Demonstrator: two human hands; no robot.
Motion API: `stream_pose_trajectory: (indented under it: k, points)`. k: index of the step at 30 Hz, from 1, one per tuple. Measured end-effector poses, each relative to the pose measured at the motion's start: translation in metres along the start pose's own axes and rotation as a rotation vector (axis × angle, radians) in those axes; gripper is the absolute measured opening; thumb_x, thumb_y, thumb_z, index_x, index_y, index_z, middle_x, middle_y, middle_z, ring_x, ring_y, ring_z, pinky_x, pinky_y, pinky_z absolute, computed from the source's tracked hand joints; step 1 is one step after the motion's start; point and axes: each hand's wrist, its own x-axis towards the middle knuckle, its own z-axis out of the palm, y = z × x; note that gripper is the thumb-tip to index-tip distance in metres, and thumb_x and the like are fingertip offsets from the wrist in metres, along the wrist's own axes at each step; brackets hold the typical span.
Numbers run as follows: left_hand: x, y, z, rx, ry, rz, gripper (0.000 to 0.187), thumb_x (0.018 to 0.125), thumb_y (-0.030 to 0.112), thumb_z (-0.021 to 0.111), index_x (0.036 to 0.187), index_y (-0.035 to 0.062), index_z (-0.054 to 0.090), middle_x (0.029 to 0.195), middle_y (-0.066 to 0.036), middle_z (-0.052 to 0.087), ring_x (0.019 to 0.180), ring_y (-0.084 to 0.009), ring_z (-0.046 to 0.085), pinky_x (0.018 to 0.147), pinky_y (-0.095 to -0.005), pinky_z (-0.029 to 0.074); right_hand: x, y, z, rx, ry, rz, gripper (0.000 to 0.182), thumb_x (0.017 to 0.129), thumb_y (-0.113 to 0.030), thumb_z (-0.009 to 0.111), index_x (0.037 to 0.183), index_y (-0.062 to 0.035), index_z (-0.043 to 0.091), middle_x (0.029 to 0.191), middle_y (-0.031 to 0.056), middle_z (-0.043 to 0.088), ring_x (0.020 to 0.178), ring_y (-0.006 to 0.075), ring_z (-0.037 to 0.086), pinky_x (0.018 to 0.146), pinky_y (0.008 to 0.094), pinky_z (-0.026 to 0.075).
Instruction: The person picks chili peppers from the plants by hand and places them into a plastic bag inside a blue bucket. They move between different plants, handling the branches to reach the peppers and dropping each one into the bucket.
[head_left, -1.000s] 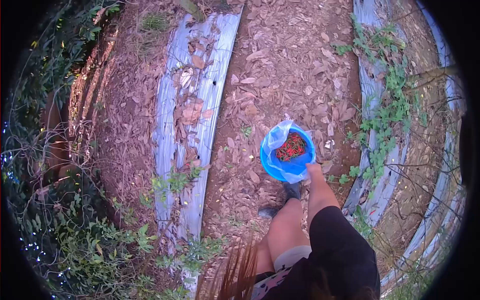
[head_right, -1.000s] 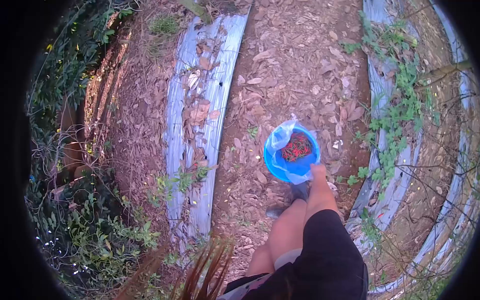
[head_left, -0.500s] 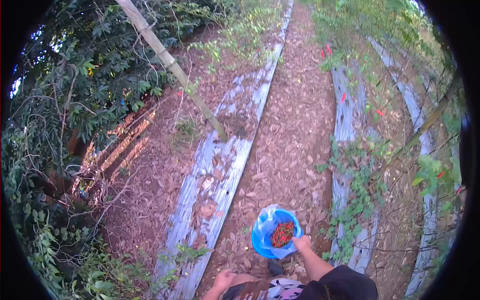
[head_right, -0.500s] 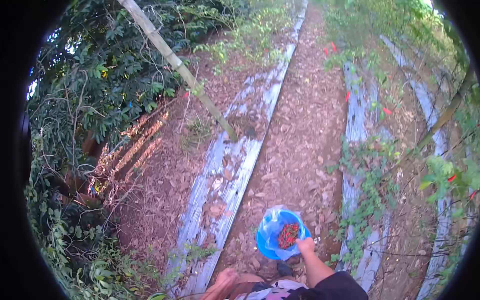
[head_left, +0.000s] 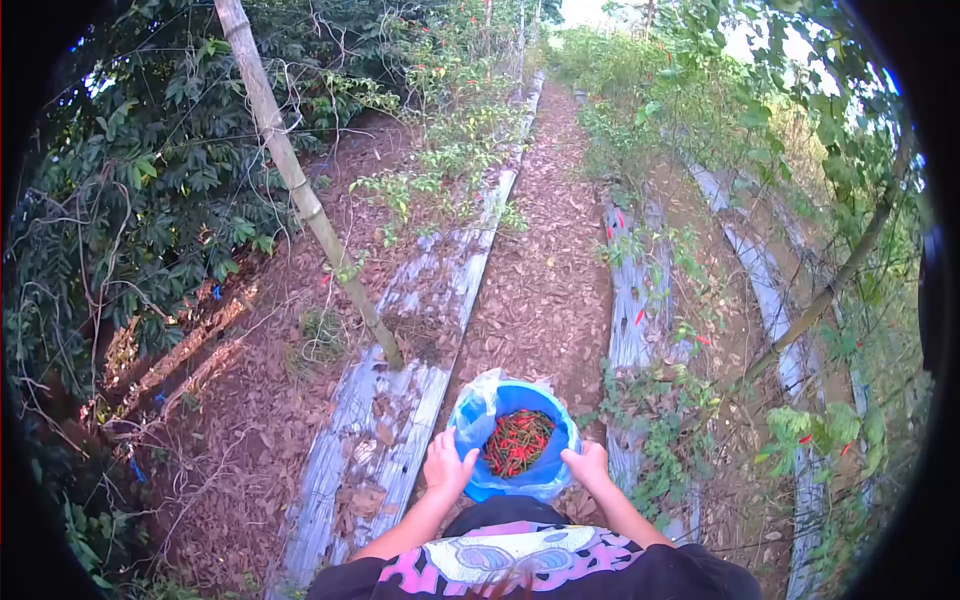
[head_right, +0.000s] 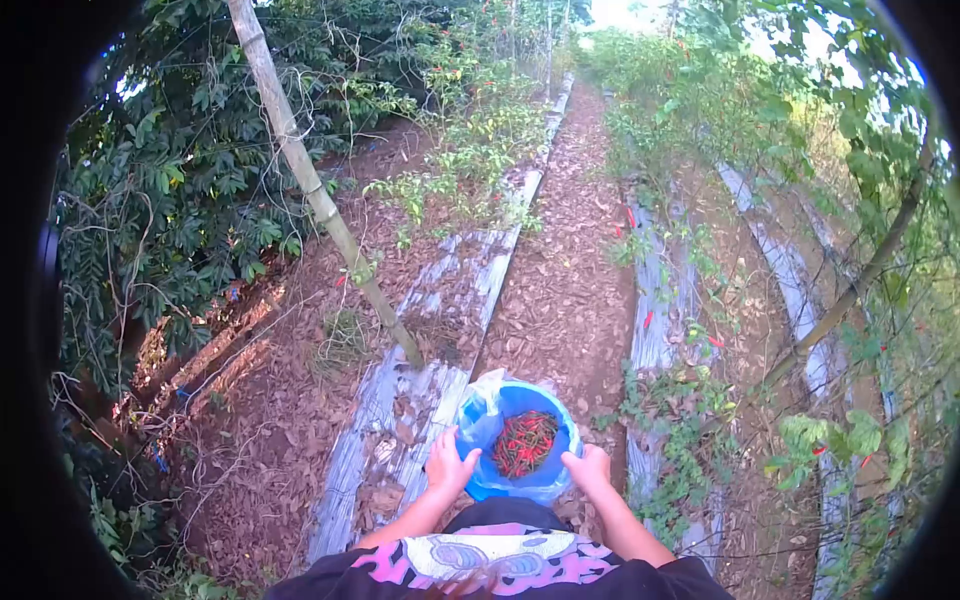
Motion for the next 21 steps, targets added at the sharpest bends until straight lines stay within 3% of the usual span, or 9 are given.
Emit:
stream_pose_trajectory:
  k: [4,5,7,8,14,16,17,18,21]
  points:
    - [0.087,0.03,-0.031,0.01,0.2,0.082,0.059,0.069,0.03,0.073,0.117,0.0088,0.046,0.106,-0.013,0.05,0.1,-0.033,0.05,0.08,-0.0429,0.046,0.052,-0.067,-0.029,0.085,0.036,-0.05,0.031,0.063,-0.024,0.065,0.077,0.0029,0.065,0.068,0.0126,0.065,0.061,0.0189,0.063,0.061,0.033,0.049]
    - [0.111,0.028,-0.023,-0.036,0.234,0.102,0.049,0.071,0.028,0.071,0.112,0.0107,0.049,0.102,-0.012,0.051,0.097,-0.0332,0.052,0.077,-0.043,0.046,0.067,-0.073,-0.031,0.15,0.044,-0.117,0.026,0.064,-0.019,0.064,0.077,0.0033,0.064,0.067,0.0095,0.064,0.06,0.0154,0.061,0.058,0.0307,0.048]
    - [0.154,0.034,-0.019,-0.193,0.339,0.116,0.016,0.079,0.021,0.062,0.088,0.0081,0.058,0.085,-0.011,0.058,0.08,-0.032,0.058,0.068,-0.0404,0.047,0.103,-0.072,-0.032,0.271,0.063,-0.173,0.018,0.066,-0.014,0.061,0.074,0.0028,0.062,0.064,0.0032,0.059,0.055,0.0092,0.052,0.052,0.0262,0.043]
    - [0.169,0.044,-0.026,-0.195,0.373,0.125,0.012,0.08,0.02,0.06,0.081,0.008,0.06,0.079,-0.011,0.059,0.075,-0.0317,0.058,0.065,-0.0399,0.047,0.119,-0.082,-0.037,0.285,0.08,-0.206,0.011,0.068,-0.007,0.059,0.072,0.003,0.061,0.064,0.0007,0.059,0.054,0.0076,0.051,0.05,0.0243,0.041]
    - [0.212,0.015,0.003,-0.36,0.424,-0.307,0.016,0.083,0.018,0.056,0.088,0.0049,0.062,0.085,-0.015,0.064,0.08,-0.0315,0.061,0.07,-0.0396,0.047,0.251,-0.124,-0.041,0.152,-0.039,-0.339,0.017,0.068,-0.012,0.06,0.073,0.0037,0.062,0.063,-0.0003,0.058,0.053,0.0079,0.05,0.05,0.0255,0.04]
    - [0.204,-0.013,0.018,-0.302,0.401,-0.462,0.017,0.083,0.018,0.056,0.089,0.0047,0.063,0.08,-0.015,0.064,0.076,-0.0286,0.063,0.07,-0.0374,0.048,0.297,-0.149,-0.036,-0.037,-0.092,-0.366,0.029,0.065,-0.023,0.064,0.073,0.0049,0.063,0.061,0.0114,0.061,0.057,0.0173,0.059,0.057,0.0331,0.047]
    - [0.199,-0.026,0.03,-0.37,0.282,-0.609,0.02,0.083,0.021,0.058,0.086,0.0023,0.063,0.081,-0.015,0.065,0.078,-0.0241,0.063,0.071,-0.0355,0.048,0.315,-0.163,-0.034,-0.106,-0.111,-0.461,0.032,0.065,-0.027,0.063,0.074,0.004,0.064,0.062,0.0166,0.062,0.06,0.0231,0.063,0.059,0.0363,0.048]
    - [0.194,-0.049,0.058,-0.581,0.253,-0.697,0.028,0.085,0.025,0.058,0.097,0.0005,0.061,0.093,-0.015,0.064,0.082,-0.0243,0.062,0.072,-0.0387,0.048,0.328,-0.177,-0.032,-0.134,-0.195,-0.429,0.034,0.065,-0.029,0.063,0.075,0.0028,0.065,0.065,0.0191,0.062,0.063,0.027,0.064,0.06,0.0384,0.048]
    - [0.205,0.027,0.044,-1.057,0.021,-0.927,0.044,0.086,0.032,0.057,0.118,0.0029,0.047,0.112,-0.015,0.056,0.095,-0.0276,0.058,0.076,-0.0439,0.049,0.35,-0.218,-0.027,-0.182,-0.268,-0.495,0.032,0.064,-0.027,0.065,0.076,0.003,0.064,0.066,0.0161,0.063,0.063,0.0242,0.064,0.061,0.0365,0.049]
